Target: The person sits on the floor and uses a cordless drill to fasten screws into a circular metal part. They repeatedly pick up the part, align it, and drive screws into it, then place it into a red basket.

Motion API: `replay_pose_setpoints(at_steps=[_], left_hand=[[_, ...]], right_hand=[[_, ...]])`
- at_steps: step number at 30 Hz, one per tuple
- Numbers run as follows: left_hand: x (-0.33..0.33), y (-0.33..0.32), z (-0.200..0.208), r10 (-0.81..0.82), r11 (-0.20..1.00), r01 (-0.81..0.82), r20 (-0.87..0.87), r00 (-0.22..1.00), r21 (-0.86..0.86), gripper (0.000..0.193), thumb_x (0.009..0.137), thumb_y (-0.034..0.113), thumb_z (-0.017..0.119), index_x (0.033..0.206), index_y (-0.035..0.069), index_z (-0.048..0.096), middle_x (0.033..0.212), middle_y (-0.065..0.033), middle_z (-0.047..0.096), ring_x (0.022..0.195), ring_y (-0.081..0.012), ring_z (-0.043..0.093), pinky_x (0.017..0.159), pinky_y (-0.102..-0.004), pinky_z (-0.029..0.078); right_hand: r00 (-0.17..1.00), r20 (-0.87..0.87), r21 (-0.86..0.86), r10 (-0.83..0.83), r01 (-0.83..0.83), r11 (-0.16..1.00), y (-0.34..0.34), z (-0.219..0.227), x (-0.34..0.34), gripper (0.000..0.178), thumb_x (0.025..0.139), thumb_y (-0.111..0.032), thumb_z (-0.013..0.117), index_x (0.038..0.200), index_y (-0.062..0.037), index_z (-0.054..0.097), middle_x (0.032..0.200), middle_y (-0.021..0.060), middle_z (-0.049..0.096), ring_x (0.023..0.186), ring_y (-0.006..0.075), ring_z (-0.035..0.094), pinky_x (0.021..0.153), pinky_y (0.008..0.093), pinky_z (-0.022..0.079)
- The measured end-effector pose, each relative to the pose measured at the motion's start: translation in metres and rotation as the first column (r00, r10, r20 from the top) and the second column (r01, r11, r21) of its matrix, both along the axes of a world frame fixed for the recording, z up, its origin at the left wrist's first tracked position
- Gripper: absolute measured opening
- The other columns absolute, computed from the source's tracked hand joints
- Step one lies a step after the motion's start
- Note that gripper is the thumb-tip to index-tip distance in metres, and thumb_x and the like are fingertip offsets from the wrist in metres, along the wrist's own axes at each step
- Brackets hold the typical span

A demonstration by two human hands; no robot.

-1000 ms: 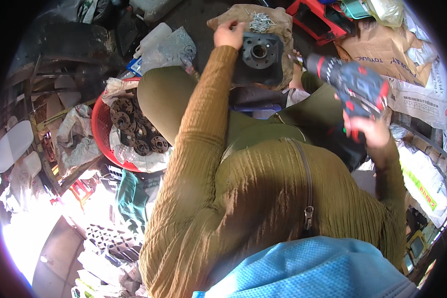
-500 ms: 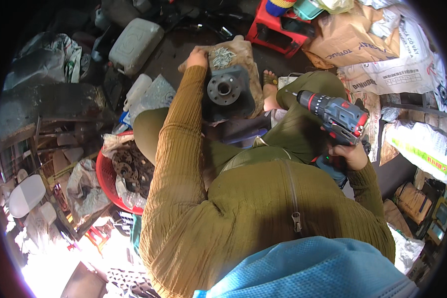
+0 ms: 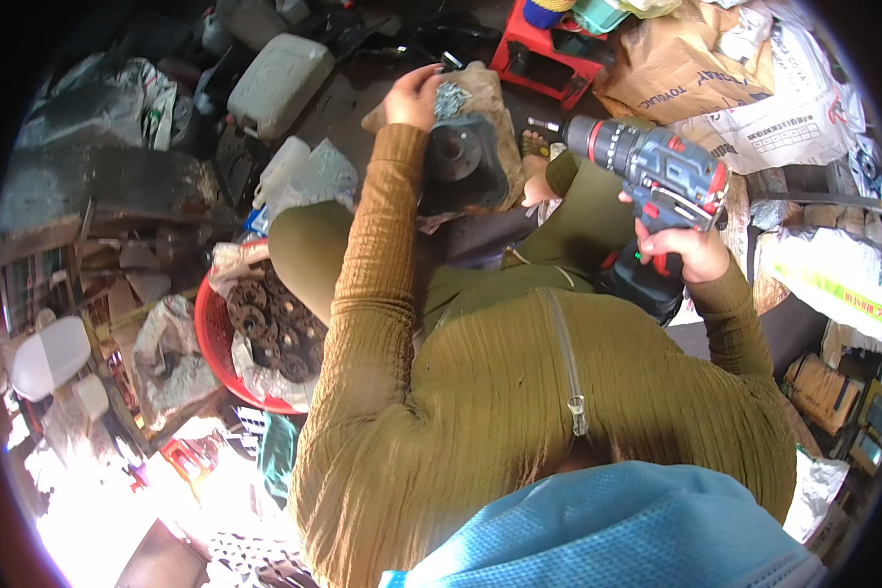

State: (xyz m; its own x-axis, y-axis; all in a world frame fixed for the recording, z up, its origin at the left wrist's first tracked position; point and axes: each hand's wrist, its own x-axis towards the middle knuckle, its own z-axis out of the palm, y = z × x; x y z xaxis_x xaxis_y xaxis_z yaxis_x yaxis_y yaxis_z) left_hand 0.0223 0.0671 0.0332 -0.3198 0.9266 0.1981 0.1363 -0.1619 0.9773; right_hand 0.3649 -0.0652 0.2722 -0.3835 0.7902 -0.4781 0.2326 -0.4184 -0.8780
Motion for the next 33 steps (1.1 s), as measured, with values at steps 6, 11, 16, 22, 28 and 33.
replay_pose_setpoints(at_steps=[6,11,16,22,28,33], left_hand=[[0.045,-0.086,0.055,-0.165,0.970,0.093,0.328,0.930,0.225,0.012,0.086,0.008,0.069,0.096,0.001,0.068,0.091,-0.0037,0.069,0.083,-0.0100,0.063,0.077,-0.0234,0.050],[0.036,-0.107,0.074,0.107,0.909,0.032,-0.306,0.946,0.416,0.011,0.082,0.008,0.072,0.091,0.004,0.069,0.089,-0.0052,0.070,0.084,-0.0175,0.064,0.078,-0.0288,0.050],[0.030,-0.108,0.079,0.122,0.868,0.033,-0.276,0.953,0.496,0.011,0.077,0.007,0.075,0.087,0.005,0.070,0.088,-0.0063,0.070,0.085,-0.0205,0.065,0.079,-0.0310,0.050],[0.028,-0.112,0.081,0.130,0.870,0.031,-0.289,0.948,0.492,0.010,0.077,0.008,0.075,0.084,0.005,0.070,0.087,-0.0055,0.070,0.085,-0.0197,0.065,0.078,-0.0308,0.051],[0.018,-0.112,0.081,0.168,0.839,0.059,-0.359,0.918,0.541,0.013,0.073,0.014,0.077,0.083,0.010,0.071,0.085,-0.0054,0.070,0.086,-0.0224,0.066,0.080,-0.0339,0.051],[0.009,-0.115,0.065,0.035,0.953,0.067,-0.328,0.944,0.295,0.022,0.073,0.009,0.071,0.095,0.011,0.071,0.103,-0.0068,0.068,0.107,-0.0268,0.058,0.094,-0.0371,0.045]], right_hand=[[0.991,0.021,0.128,0.130,-0.131,0.983,0.002,0.009,-0.021,0.043,0.072,-0.001,0.068,0.115,-0.0010,0.060,0.080,0.0039,0.059,0.062,0.0123,0.057,0.053,0.0259,0.049],[0.979,0.035,0.140,0.202,-0.205,0.969,0.005,0.013,-0.034,0.045,0.071,-0.002,0.062,0.116,0.0010,0.059,0.079,0.0044,0.058,0.062,0.0129,0.057,0.053,0.0266,0.049],[0.974,0.057,0.113,0.219,-0.224,0.968,0.006,0.014,-0.039,0.047,0.071,-0.001,0.060,0.118,0.0017,0.058,0.080,0.0058,0.058,0.064,0.0140,0.058,0.053,0.0265,0.049],[0.961,0.106,0.111,0.257,-0.268,0.957,0.016,0.014,-0.043,0.047,0.071,0.000,0.059,0.118,0.0017,0.058,0.080,0.0070,0.058,0.060,0.0148,0.057,0.054,0.0269,0.048],[0.925,0.195,0.049,0.325,-0.340,0.939,0.027,0.015,-0.048,0.045,0.076,-0.005,0.057,0.121,0.0004,0.058,0.080,0.0072,0.059,0.059,0.0133,0.056,0.057,0.0248,0.046],[0.848,0.371,0.060,0.379,-0.429,0.901,0.056,0.009,-0.061,0.017,0.076,-0.015,0.066,0.083,0.0009,0.064,0.061,0.0050,0.059,0.056,0.0122,0.058,0.054,0.0239,0.044]])
